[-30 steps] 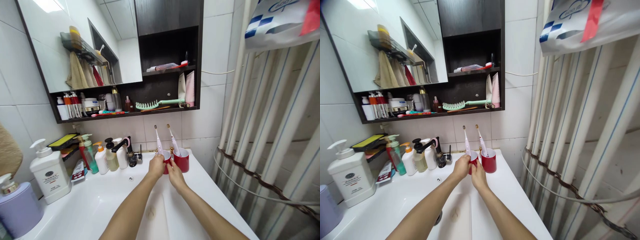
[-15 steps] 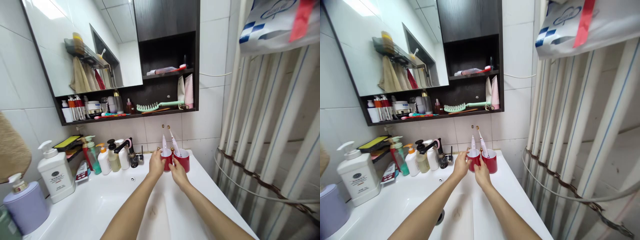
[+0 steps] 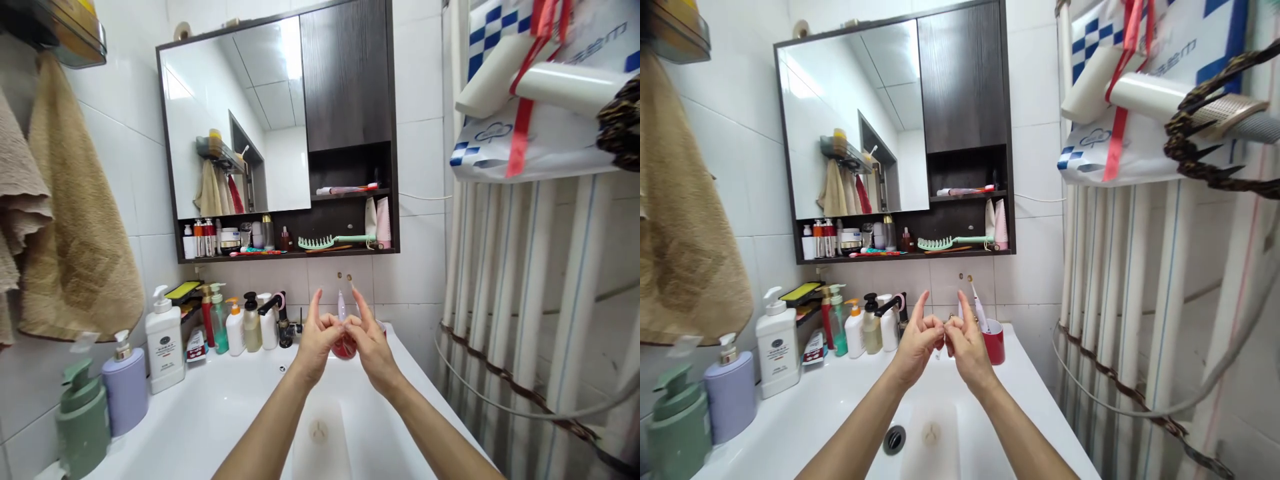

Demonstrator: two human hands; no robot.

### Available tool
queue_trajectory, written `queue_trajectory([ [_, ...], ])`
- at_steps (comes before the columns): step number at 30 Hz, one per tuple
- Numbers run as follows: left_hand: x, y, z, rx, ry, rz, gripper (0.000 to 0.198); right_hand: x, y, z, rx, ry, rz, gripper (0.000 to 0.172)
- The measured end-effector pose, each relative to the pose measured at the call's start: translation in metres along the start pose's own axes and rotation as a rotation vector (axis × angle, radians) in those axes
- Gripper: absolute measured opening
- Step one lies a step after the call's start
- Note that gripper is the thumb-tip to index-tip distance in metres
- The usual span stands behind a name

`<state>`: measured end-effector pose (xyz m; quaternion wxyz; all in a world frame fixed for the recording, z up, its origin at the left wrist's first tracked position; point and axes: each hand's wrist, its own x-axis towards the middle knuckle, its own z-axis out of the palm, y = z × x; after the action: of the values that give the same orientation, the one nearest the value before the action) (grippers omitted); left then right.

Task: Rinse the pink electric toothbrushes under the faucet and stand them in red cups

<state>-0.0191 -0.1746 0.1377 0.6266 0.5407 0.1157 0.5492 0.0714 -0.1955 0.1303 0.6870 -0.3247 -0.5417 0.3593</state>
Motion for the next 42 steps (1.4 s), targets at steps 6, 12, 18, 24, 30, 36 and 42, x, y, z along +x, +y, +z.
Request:
queue_trajectory([
  [6,0.002,-0.004,-0.007,-0.028,0.106,-0.235,0.052,0.000,0.002,-0.004,-0.074,0.112,0.120,0.044],
  [12,0.009,-0.023,-0.009,0.035,0.110,-0.411,0.061,0.013,0.026,-0.010,-0.382,0.119,0.158,0.050],
  [18,-0.017,-0.084,-0.051,0.204,0.252,-0.592,0.059,0.051,0.077,-0.068,-0.866,0.364,0.177,0.020],
  [24,-0.041,-0.122,-0.091,0.312,0.324,-0.631,0.056,0.063,0.114,-0.114,-1.144,0.345,0.283,0.010],
  [30,-0.041,-0.122,-0.094,0.335,0.297,-0.567,0.040,0.032,0.100,-0.120,-1.271,0.232,0.221,0.008],
  [36,-0.027,-0.106,-0.079,0.528,0.364,-0.323,0.017,-0.021,0.090,-0.095,-1.208,0.038,0.140,0.005],
  [42,-0.005,-0.114,-0.070,0.655,0.334,-0.243,0.053,-0.055,0.117,-0.052,-1.068,-0.100,0.145,0.005],
])
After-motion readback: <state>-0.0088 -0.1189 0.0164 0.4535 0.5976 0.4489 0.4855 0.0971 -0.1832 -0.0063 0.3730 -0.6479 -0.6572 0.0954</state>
